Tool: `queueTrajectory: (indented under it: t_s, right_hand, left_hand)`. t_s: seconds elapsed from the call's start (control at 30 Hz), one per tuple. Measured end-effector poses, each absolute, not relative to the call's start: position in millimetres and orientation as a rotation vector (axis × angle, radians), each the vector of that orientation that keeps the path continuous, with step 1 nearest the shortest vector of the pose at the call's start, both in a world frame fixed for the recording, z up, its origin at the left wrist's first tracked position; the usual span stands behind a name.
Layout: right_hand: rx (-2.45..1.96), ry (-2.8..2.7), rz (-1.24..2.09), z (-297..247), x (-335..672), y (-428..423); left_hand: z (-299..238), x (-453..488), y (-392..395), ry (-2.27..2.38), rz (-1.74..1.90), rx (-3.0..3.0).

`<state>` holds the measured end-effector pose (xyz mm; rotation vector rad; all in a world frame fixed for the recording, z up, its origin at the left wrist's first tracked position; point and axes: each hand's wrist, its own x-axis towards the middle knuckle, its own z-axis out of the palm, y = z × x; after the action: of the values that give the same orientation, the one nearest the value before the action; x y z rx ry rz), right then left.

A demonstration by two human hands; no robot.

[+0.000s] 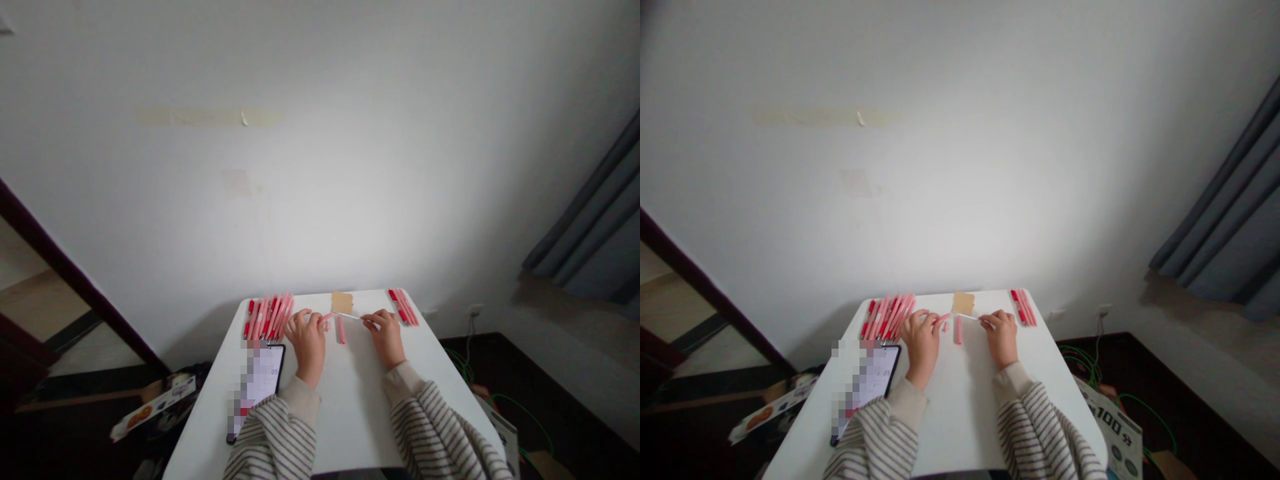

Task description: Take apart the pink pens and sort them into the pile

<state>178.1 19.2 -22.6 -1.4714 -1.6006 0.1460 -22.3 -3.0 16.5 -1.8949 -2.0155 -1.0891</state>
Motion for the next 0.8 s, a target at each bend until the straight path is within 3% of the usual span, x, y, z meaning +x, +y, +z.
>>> queueTrajectory:
  t_s: [0.8]
  right_hand:
    - [-1.486,-1.573,0.138,-24.9,179.0,20.9]
  left_hand:
    - [10.5,-21.6,0.1,-2.097,-0.823,-1.772]
